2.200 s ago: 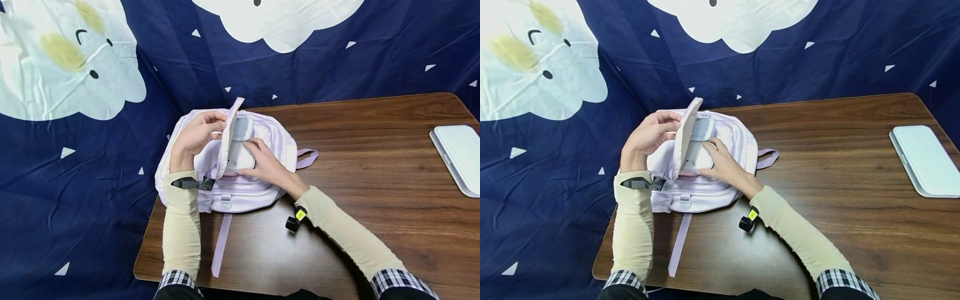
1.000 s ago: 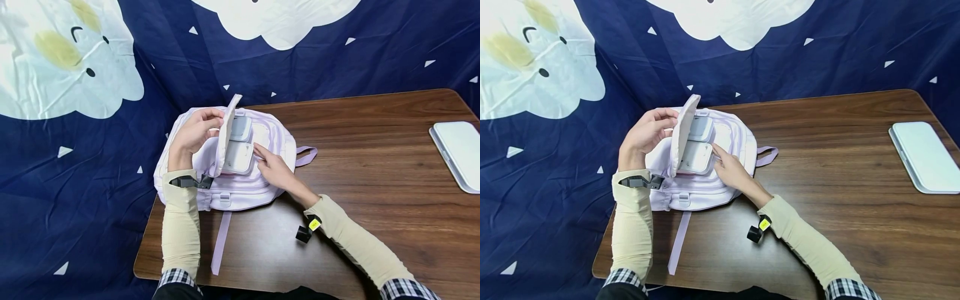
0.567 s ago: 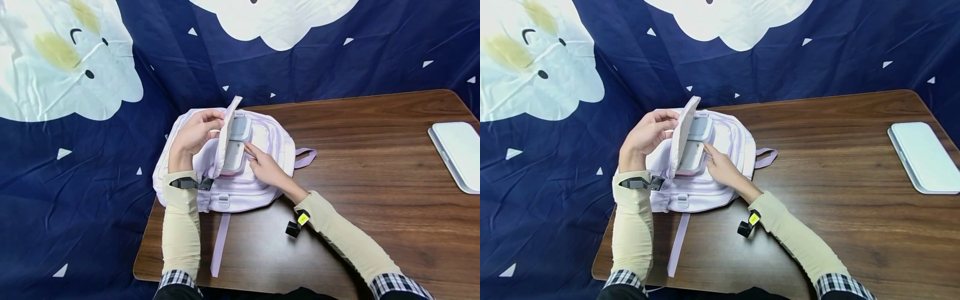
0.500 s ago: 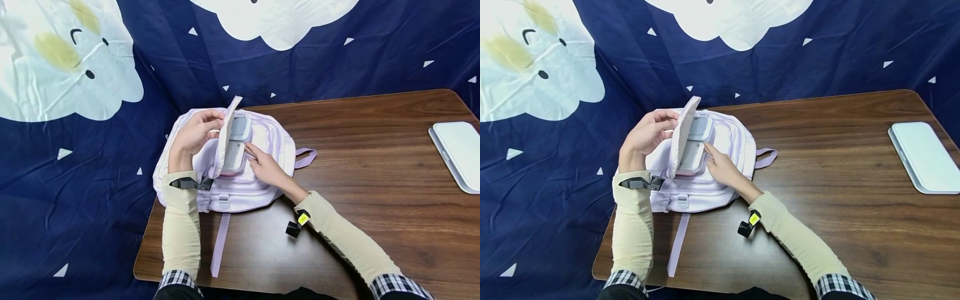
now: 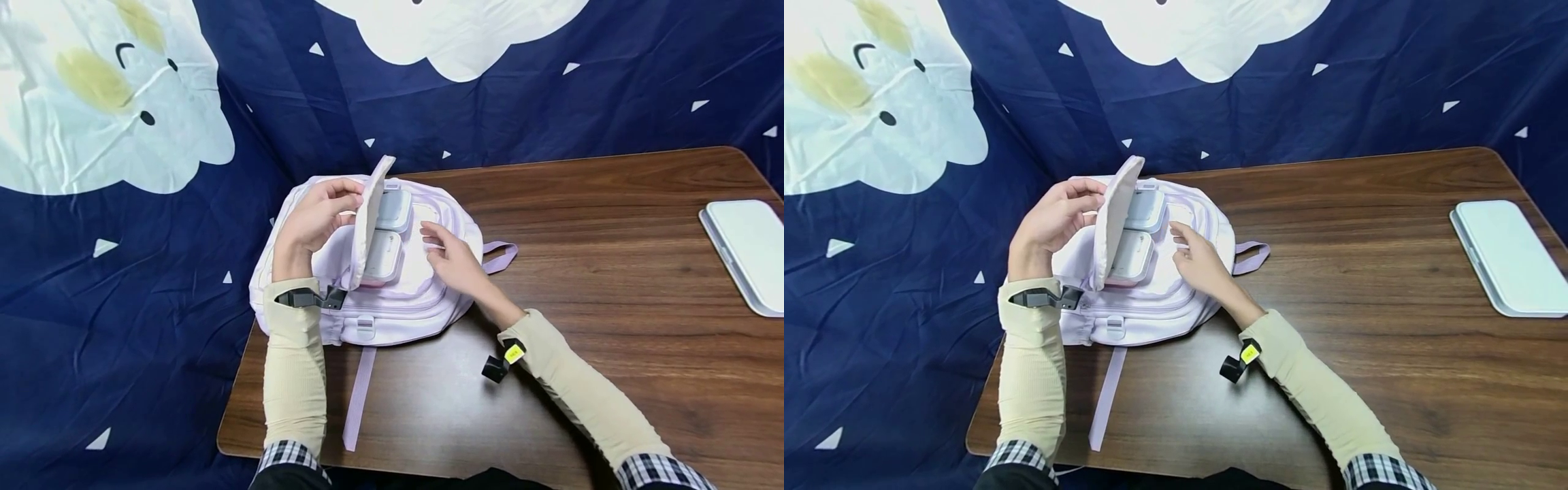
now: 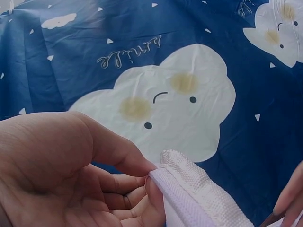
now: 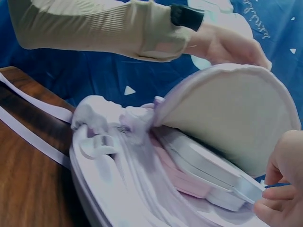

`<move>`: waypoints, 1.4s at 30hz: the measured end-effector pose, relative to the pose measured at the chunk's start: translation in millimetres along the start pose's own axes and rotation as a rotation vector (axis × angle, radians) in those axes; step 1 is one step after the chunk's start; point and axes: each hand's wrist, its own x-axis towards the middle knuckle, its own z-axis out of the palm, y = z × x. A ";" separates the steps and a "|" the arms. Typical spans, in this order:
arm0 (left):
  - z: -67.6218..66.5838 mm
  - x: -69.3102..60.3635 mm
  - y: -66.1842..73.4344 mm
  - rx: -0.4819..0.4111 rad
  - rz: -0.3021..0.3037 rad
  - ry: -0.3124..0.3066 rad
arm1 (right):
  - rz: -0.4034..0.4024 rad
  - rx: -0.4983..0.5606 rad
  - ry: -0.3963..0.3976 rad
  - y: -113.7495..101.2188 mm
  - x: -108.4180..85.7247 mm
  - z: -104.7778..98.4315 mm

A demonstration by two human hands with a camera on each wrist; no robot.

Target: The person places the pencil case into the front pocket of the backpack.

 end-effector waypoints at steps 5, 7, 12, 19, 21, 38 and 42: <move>-1.5 -1.0 0.5 0.018 -0.005 0.000 | -0.015 -0.035 0.057 -1.2 -0.4 -15.6; -2.4 -1.1 0.5 0.023 -0.005 0.001 | -0.018 -0.050 0.079 -0.6 -0.6 -21.7; -4.2 -1.0 -0.4 0.021 -0.012 0.000 | -0.034 -0.085 0.138 1.1 -4.5 -36.4; -5.3 -2.7 -0.9 0.019 -0.010 0.009 | -0.064 -0.102 0.208 7.1 -9.5 -53.3; -5.6 -3.1 -1.0 0.017 -0.009 0.008 | -0.062 -0.097 0.220 8.9 -11.0 -58.0; -8.0 -5.6 -2.8 -0.003 0.018 -0.006 | -0.021 -0.212 0.285 23.3 -23.7 -100.5; -7.9 -6.7 -3.1 -0.026 0.035 -0.018 | -0.008 -0.256 0.315 27.1 -28.3 -110.7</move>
